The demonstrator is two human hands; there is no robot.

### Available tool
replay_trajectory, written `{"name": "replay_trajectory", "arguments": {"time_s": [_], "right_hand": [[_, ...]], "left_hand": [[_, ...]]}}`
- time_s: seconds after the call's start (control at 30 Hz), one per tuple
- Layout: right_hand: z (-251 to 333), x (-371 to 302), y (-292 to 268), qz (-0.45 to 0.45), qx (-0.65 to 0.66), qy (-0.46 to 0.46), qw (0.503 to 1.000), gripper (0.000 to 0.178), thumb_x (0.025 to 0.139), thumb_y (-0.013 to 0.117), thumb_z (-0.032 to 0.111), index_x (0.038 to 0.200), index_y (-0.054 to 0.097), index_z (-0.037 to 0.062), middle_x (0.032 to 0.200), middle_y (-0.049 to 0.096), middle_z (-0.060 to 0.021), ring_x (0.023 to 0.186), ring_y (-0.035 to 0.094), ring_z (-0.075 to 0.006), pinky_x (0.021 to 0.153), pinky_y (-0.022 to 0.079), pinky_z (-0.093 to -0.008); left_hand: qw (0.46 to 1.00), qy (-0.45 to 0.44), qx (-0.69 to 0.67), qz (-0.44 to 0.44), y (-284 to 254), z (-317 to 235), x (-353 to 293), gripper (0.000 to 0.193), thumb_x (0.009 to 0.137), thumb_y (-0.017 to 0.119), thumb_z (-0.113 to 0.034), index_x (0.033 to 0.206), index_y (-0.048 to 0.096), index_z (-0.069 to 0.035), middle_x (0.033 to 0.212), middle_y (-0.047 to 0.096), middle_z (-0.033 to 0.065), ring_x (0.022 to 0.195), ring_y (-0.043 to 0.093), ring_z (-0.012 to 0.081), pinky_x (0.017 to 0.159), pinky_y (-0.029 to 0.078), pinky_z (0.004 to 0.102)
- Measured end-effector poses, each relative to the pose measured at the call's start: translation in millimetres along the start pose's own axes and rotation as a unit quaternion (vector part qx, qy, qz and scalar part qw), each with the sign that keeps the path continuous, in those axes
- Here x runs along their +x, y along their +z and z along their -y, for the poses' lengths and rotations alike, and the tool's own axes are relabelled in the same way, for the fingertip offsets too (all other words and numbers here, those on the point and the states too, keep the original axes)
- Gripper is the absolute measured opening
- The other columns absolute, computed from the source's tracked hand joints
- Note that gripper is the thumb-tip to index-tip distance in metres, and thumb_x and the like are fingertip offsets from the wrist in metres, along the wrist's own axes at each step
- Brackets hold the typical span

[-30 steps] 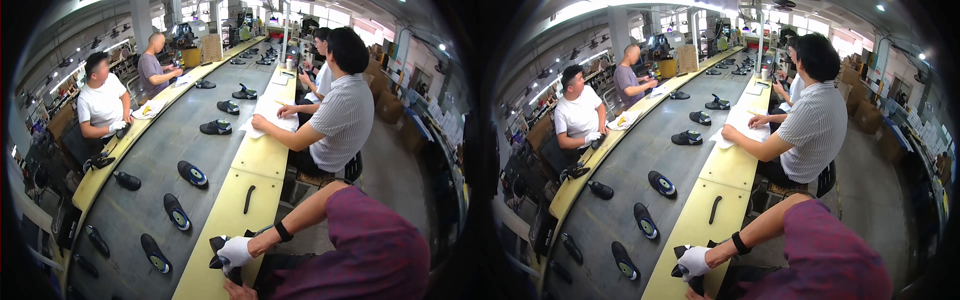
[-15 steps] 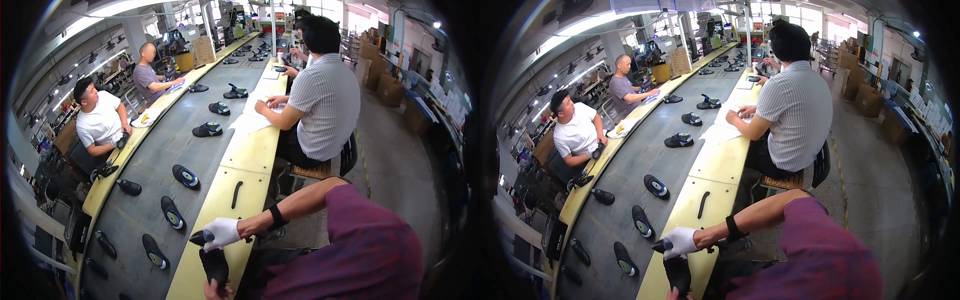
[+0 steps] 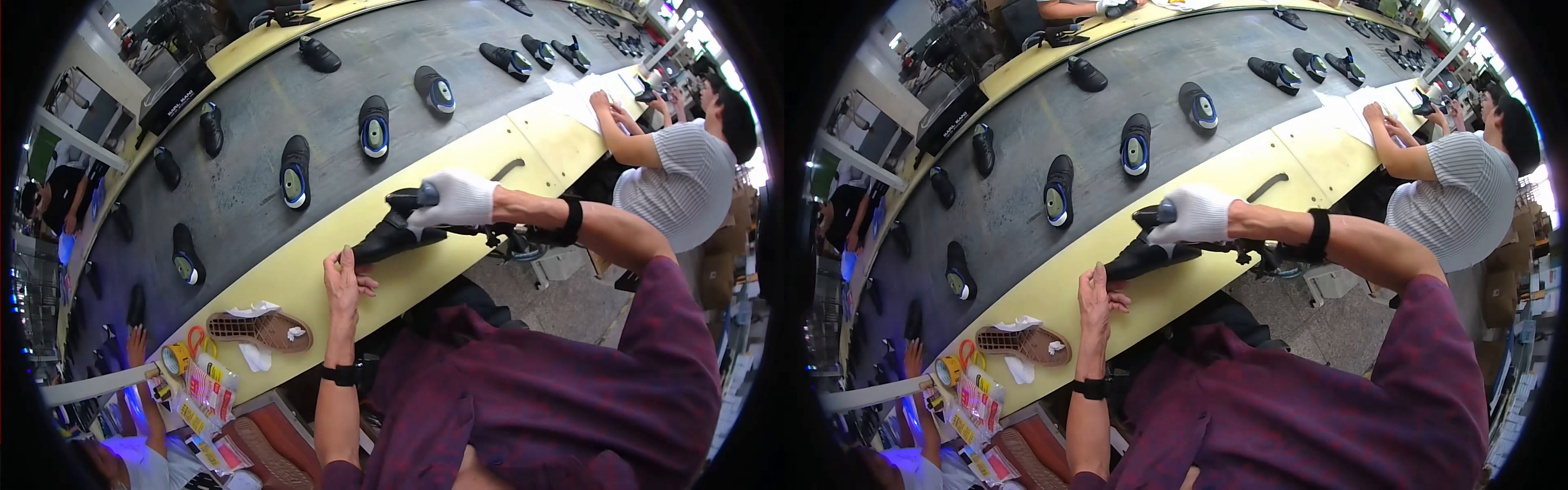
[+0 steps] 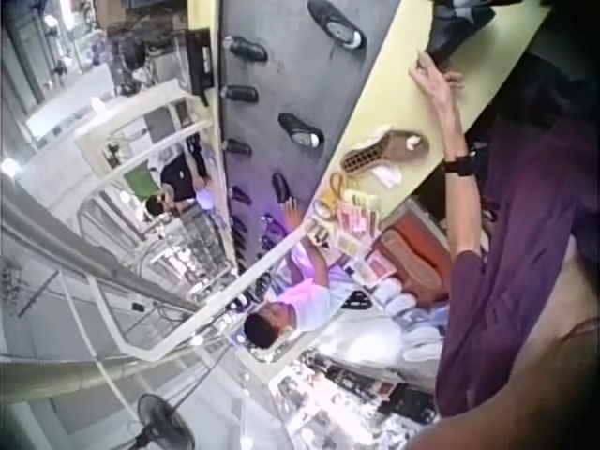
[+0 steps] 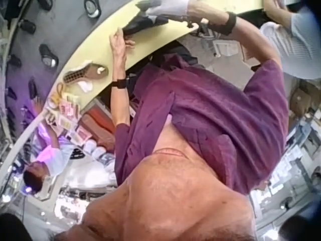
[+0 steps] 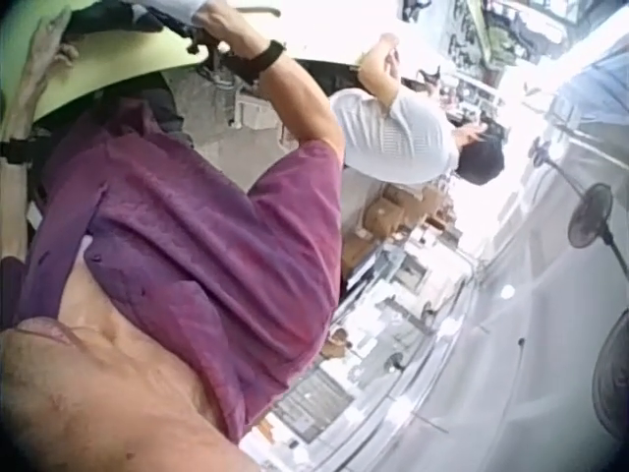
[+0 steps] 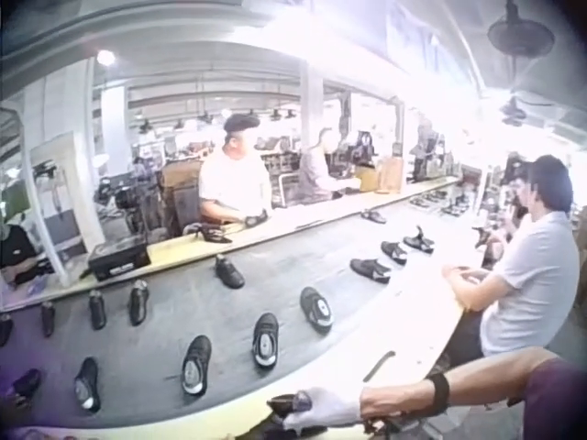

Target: The recorder is assembling and inspecting shoe components on an industrial conveyor belt line.

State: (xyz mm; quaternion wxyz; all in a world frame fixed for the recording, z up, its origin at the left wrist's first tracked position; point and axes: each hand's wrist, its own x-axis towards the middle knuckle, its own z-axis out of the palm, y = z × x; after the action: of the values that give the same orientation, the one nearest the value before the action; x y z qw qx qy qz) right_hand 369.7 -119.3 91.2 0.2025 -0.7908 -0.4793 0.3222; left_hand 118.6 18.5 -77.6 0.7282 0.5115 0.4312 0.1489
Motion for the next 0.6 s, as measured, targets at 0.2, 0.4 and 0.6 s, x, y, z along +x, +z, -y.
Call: {"name": "replay_trajectory", "arguments": {"time_s": [0.2,0.4,0.6], "right_hand": [[29.0,68.9,51.8,0.181,-0.123,-0.044,0.975,0.057,0.085,0.073,0.062,0.096,0.082,0.0062,0.082,0.079,-0.0114,0.075,0.076,-0.0265,0.070,0.060,-0.0406],[17.4,80.9,95.4,0.134,-0.036,-0.048,0.989,0.046,0.077,0.081,0.055,0.095,0.084,0.0132,0.088,0.080,-0.0133,0.079,0.076,-0.0321,0.072,0.059,-0.0452],[15.8,64.8,82.8,0.084,-0.020,-0.012,0.996,0.037,0.076,0.083,0.043,0.093,0.083,0.0105,0.084,0.078,-0.0139,0.079,0.076,-0.0329,0.072,0.059,-0.0450]], "left_hand": [[0.981,0.150,0.123,-0.001,-38.7,58.5,45.3,0.048,0.109,0.060,-0.040,0.136,0.053,-0.001,0.098,0.065,0.0118,0.062,0.063,0.0207,0.049,0.050,0.0342],[0.879,0.374,0.293,-0.038,-83.0,111.3,55.1,0.044,0.112,0.055,-0.039,0.138,0.057,-0.003,0.109,0.072,0.0176,0.077,0.068,0.0215,0.065,0.057,0.0365],[0.991,0.086,0.103,0.013,-45.2,56.3,43.5,0.047,0.109,0.064,-0.040,0.134,0.054,-0.002,0.101,0.069,0.0158,0.067,0.061,0.0202,0.051,0.051,0.0333]]}}
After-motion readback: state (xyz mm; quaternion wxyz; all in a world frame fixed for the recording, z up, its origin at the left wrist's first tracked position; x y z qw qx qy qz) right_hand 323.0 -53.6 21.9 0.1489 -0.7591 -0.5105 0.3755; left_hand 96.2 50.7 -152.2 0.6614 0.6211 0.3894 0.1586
